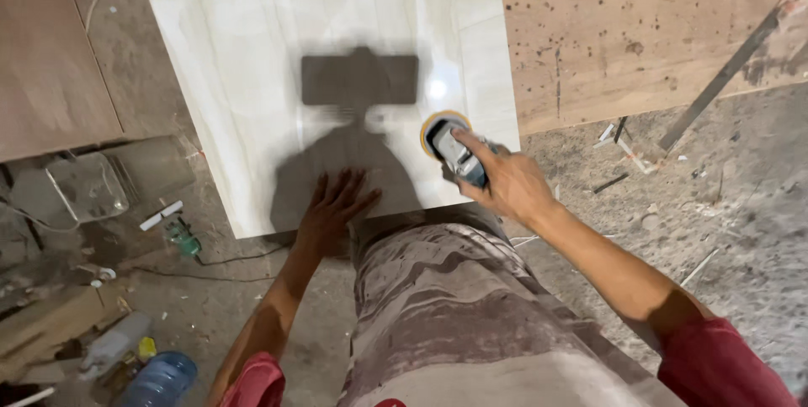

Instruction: The person removes a protective plastic film from a white rectangular board and then uses an orbital sander to smooth the surface. The person moves the sander across the board in various patterns to cover the entire area.

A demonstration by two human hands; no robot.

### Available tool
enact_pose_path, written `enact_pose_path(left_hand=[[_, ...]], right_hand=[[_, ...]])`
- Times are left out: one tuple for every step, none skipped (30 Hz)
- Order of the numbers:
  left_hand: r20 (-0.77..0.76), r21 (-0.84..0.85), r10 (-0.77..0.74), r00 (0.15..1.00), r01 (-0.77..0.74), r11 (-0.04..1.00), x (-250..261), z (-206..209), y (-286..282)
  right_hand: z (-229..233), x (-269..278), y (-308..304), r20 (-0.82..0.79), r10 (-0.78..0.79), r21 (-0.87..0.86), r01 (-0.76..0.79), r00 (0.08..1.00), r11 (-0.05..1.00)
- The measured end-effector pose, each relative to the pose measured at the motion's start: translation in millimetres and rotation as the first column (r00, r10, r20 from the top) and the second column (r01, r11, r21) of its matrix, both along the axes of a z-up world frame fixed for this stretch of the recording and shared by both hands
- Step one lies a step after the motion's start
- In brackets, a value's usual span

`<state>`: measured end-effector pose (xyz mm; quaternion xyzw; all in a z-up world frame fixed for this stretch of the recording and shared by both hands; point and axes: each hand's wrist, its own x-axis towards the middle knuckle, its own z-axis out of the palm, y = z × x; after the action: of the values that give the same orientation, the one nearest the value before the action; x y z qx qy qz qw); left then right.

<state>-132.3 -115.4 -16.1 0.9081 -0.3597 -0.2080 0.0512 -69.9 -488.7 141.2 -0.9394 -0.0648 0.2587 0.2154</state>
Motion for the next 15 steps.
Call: enact_pose_path(left_hand=[[0.037,0.002,-0.012,0.999,0.012,1.000,-2.6,-7.0,1.4],[0.079,0.002,-0.032,0.996,0.032,0.999,-2.8,-15.7,3.2],[0.076,-0.002,-0.019,0.997,0.019,1.000,-8.2,-17.0,3.2],[0.073,-0.002,-0.027,0.997,0.027,1.000,-7.7,-18.3,4.0],[0.070,-0.002,-0.035,0.997,0.035,0.999,-6.7,-19.4,4.3],[0.066,-0.005,-0.032,0.997,0.032,0.999,-7.0,-15.7,4.4],[0.081,-0.013,-0.019,0.997,0.020,1.000,-7.4,-12.2,4.1],[0.102,-0.024,-0.004,0.995,0.007,1.000,-4.5,-10.7,1.1],[0.104,-0.030,0.001,0.995,0.002,1.000,-2.5,-9.2,-1.0],[0.168,-0.043,-0.007,0.986,0.014,0.999,-2.5,-6.2,-1.6],[0.232,-0.055,-0.013,0.973,0.027,0.998,-2.5,-3.3,-2.7],[0.231,-0.052,-0.009,0.973,0.021,0.998,-1.3,-5.1,-2.4],[0.221,-0.058,0.001,0.975,0.012,0.998,-0.3,-7.0,-2.6],[0.207,-0.064,0.006,0.978,0.008,0.998,-2.5,-7.9,-2.2],[0.201,-0.061,0.005,0.980,0.007,0.998,-6.9,-4.7,-2.5]], right_hand=[[-9.0,15.0,1.1,0.061,0.012,-0.012,-0.011,0.998,1.000],[-18.4,28.4,2.7,0.126,0.017,-0.026,-0.013,0.992,1.000],[-22.0,28.6,-4.3,0.123,0.029,-0.030,-0.026,0.992,0.999],[-25.7,33.9,-10.9,0.129,0.029,-0.048,-0.023,0.991,0.999],[-29.3,39.9,-18.0,0.136,0.029,-0.065,-0.020,0.990,0.998],[-15.1,32.1,-13.1,0.132,0.032,-0.068,-0.024,0.991,0.997],[-1.2,24.2,-8.7,0.063,0.028,-0.009,-0.028,0.998,1.000],[12.7,19.3,-6.1,-0.001,0.030,0.048,-0.030,1.000,0.998],[4.2,7.1,-13.2,0.000,0.034,0.041,-0.034,0.999,0.999],[-4.3,-6.7,-19.5,-0.007,0.076,-0.037,-0.076,0.997,0.996],[-12.7,-20.3,-26.4,-0.018,0.116,-0.115,-0.117,0.993,0.986],[-11.5,-6.9,-23.5,-0.019,0.121,-0.113,-0.123,0.992,0.986],[-10.3,6.3,-21.1,0.010,0.116,-0.082,-0.114,0.993,0.990],[-8.7,15.0,-18.4,0.035,0.104,-0.049,-0.102,0.994,0.994],[-13.5,28.2,-16.5,0.029,0.104,-0.046,-0.103,0.994,0.994]])
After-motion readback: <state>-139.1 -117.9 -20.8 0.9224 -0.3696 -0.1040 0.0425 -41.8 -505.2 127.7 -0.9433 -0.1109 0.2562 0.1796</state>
